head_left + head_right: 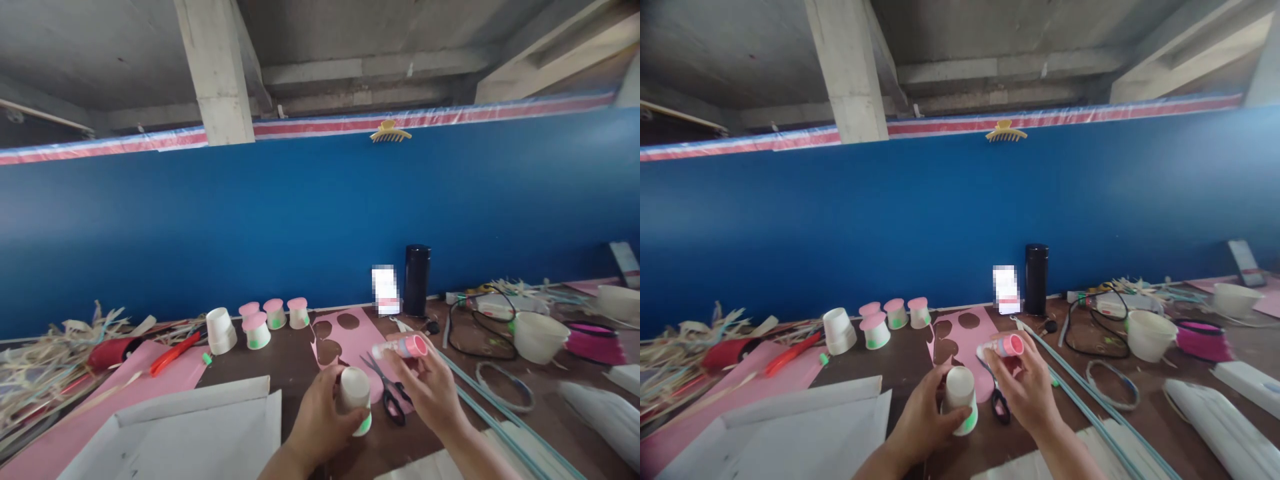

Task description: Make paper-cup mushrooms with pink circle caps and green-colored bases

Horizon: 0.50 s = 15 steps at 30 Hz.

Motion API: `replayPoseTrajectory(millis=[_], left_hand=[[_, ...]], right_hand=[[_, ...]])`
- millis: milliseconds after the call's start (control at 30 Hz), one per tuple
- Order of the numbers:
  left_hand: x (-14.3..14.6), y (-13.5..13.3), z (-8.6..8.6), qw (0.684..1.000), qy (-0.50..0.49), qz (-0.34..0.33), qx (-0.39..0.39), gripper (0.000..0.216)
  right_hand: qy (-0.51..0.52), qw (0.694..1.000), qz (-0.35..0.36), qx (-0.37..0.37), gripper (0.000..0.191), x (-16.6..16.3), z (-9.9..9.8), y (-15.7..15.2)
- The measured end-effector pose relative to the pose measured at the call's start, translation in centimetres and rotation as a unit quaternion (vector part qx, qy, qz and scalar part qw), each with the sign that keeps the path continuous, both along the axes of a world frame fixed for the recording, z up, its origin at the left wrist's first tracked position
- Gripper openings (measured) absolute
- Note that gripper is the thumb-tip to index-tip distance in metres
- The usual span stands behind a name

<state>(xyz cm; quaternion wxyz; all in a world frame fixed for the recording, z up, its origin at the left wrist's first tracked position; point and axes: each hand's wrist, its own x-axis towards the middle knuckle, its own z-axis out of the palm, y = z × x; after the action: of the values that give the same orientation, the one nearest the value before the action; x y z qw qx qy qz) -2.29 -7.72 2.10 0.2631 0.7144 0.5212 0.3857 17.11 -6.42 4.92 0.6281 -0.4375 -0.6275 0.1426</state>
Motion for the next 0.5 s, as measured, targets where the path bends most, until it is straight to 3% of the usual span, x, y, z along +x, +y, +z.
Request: replayPoseTrajectory(millis=[267,500], left_hand=[[-0.3,0.1,0.4,0.999,-0.001,-0.021,-0.039,0.054],[-0.2,0.0,0.8,0.999,-0.008,-0.029,-0.040,0.046]], right_hand=[[-0.033,0.993,0.070,-0.087,0.029,-0.9,0.0,-1.0],[-0.167,0.981,0.027,-0.096,0.021,-1.3,-1.1,-0.3]])
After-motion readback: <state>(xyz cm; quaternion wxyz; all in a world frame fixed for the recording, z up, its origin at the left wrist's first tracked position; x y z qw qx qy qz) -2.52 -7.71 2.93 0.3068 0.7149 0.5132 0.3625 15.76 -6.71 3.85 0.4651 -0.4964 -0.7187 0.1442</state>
